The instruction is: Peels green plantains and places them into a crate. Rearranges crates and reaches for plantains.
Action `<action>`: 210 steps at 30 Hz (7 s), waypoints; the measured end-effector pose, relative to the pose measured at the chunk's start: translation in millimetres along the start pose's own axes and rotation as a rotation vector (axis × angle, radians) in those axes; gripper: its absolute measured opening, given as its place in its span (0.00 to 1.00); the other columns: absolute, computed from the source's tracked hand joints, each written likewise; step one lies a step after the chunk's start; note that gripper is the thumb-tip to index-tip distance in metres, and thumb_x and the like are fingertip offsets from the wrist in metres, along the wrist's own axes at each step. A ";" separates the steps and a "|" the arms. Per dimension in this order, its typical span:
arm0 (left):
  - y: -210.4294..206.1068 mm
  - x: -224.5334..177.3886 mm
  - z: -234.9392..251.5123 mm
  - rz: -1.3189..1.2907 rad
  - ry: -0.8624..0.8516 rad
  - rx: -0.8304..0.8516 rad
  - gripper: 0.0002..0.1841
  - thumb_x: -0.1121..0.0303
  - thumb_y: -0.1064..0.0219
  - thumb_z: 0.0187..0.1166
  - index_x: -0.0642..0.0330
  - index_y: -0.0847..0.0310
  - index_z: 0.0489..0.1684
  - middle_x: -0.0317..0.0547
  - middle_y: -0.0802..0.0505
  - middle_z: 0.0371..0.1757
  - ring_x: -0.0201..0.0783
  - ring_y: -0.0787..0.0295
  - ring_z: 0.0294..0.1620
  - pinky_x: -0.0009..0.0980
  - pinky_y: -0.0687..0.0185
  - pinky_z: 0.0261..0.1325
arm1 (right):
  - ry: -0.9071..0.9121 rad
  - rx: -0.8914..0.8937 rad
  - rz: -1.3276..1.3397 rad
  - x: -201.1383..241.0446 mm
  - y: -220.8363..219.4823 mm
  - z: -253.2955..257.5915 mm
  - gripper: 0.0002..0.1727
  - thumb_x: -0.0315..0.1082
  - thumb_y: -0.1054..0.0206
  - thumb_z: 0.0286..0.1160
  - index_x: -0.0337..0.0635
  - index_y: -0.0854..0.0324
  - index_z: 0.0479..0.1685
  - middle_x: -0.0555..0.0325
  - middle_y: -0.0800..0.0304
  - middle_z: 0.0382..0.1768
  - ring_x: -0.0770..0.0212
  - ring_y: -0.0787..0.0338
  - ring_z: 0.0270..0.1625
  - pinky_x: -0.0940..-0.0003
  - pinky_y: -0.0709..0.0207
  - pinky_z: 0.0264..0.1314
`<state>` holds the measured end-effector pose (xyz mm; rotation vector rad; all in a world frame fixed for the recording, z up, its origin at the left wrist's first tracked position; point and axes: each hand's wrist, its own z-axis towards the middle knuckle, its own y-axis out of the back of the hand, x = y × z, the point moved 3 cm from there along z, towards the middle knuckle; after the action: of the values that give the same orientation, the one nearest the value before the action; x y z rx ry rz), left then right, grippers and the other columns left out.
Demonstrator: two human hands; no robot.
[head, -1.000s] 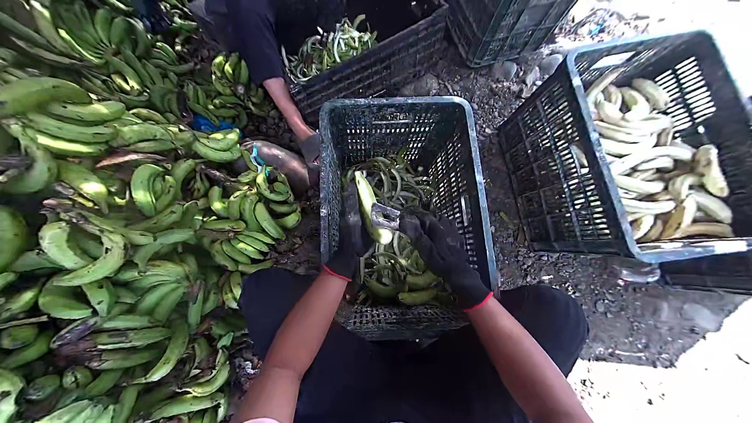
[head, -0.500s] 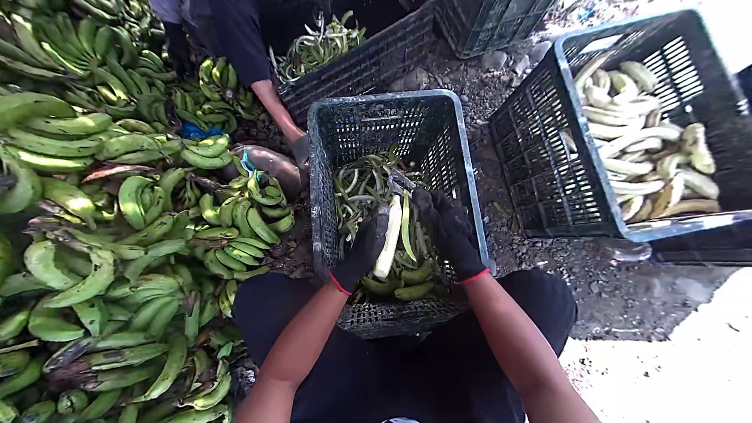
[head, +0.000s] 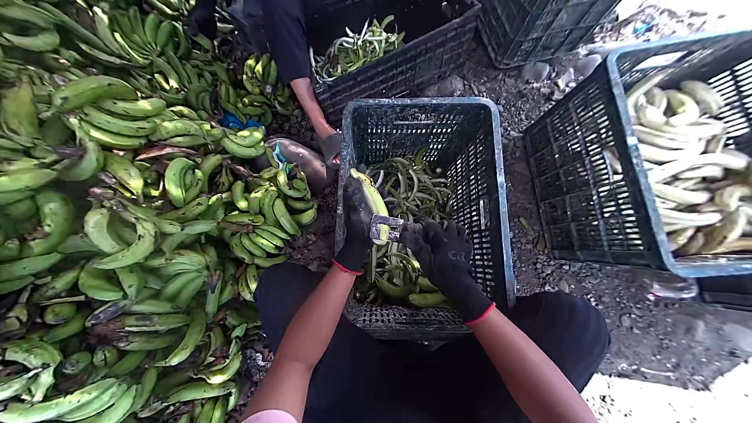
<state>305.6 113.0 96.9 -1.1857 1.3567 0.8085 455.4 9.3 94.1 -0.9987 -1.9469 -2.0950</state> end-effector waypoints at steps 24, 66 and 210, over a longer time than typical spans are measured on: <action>-30.4 5.1 3.9 0.360 -0.064 0.349 0.25 0.65 0.59 0.95 0.71 0.37 0.83 0.57 0.21 0.77 0.31 0.25 0.75 0.27 0.34 0.80 | -0.121 -0.070 0.172 -33.3 24.9 5.1 0.44 0.78 0.62 0.79 0.55 0.23 0.74 0.33 0.17 0.59 0.28 0.16 0.60 0.26 0.25 0.48; -10.6 154.5 -43.4 1.825 0.296 1.147 0.25 0.71 0.40 0.84 0.62 0.30 0.82 0.66 0.26 0.82 0.68 0.39 0.86 0.68 0.37 0.79 | -0.292 0.096 1.255 -55.3 86.8 30.6 0.45 0.68 0.83 0.87 0.46 0.28 0.70 0.58 0.11 0.43 0.66 0.15 0.26 0.71 0.18 0.27; 7.5 -22.2 -18.4 0.168 0.056 -0.456 0.30 0.50 0.69 0.95 0.60 0.37 0.83 0.58 0.22 0.76 0.49 0.25 0.76 0.52 0.28 0.74 | 0.188 -0.333 0.019 10.1 -19.5 -2.8 0.46 0.80 0.52 0.70 0.58 0.15 0.73 0.33 0.15 0.59 0.27 0.20 0.65 0.26 0.33 0.62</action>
<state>290.8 102.0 120.3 -1.4633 1.3705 1.2611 436.7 13.6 82.9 -0.8259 -1.5292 -2.4539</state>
